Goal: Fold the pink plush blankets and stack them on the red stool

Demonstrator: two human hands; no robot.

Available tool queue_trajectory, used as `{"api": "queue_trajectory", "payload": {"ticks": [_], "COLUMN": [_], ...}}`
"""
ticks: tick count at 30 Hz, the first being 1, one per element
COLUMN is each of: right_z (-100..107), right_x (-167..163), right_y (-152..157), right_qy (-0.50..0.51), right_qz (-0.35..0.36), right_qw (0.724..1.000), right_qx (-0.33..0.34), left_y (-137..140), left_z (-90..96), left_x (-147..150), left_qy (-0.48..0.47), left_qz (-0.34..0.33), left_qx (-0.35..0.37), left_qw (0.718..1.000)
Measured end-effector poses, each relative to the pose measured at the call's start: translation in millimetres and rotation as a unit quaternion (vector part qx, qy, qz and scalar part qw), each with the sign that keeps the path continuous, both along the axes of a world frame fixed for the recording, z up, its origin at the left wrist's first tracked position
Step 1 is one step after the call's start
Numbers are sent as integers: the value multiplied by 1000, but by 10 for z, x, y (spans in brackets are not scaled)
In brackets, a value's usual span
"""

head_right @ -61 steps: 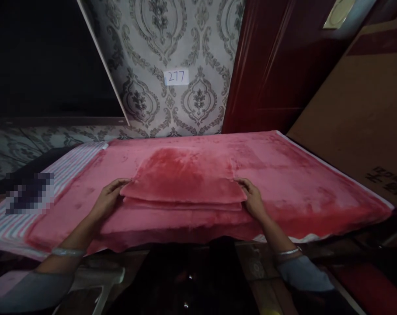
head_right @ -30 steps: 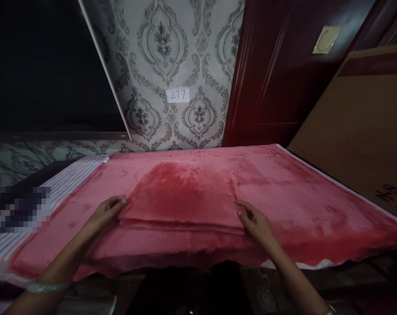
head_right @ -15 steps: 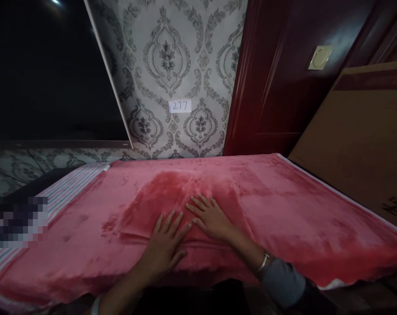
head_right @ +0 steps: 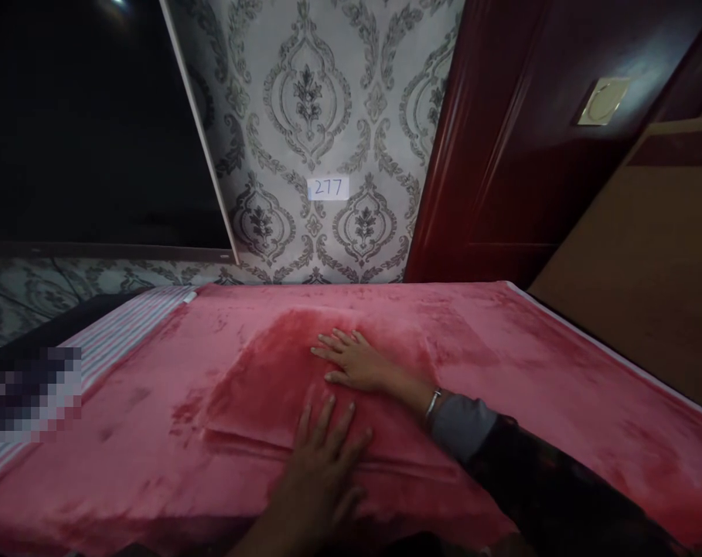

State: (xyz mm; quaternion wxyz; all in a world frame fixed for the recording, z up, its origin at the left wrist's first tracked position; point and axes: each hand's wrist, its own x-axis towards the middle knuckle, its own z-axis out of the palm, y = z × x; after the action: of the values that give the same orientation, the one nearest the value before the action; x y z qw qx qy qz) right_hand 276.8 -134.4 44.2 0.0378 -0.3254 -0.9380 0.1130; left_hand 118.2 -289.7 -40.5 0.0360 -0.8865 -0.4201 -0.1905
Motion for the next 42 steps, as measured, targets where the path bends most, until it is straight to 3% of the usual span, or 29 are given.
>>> {"api": "queue_trajectory", "payload": {"ticks": [6,15,18,21,24,27,31,35,42], "right_z": [-129,-331,-309,-153,51,135,-2,-166,-228], "right_x": [9,-82,-74,-118,-291,-575,-917,-1057,-1176], "right_y": [351,587,592,576,498,393,413,650,996], "right_qy": [-28,-34,-44,-81,-83,-39,-38,-51,-45], "right_qz": [-12,-80,-79,-93,-103,-52,-5,-24,-82], "right_qw": [1000,992,992,991,991,998,999,998,995], "right_qx": [-1,91,87,41,0,13,10,29,16], "left_y": [-20,-13,-31,-39,-32,-15,-6,-20,-26], "left_z": [-81,-106,-66,50,193,237,91,-32,-8], "left_x": [-2,-8,2,-67,-241,-425,-537,-557,-547], "left_qy": [6,1,-7,-8,-9,-19,-17,-32,-43], "left_qz": [10,0,8,-2,16,91,123,113,107], "left_qx": [-3,-3,4,18,53,82,72,44,31], "left_qw": [1000,1000,1000,1000,998,992,990,992,993]}}
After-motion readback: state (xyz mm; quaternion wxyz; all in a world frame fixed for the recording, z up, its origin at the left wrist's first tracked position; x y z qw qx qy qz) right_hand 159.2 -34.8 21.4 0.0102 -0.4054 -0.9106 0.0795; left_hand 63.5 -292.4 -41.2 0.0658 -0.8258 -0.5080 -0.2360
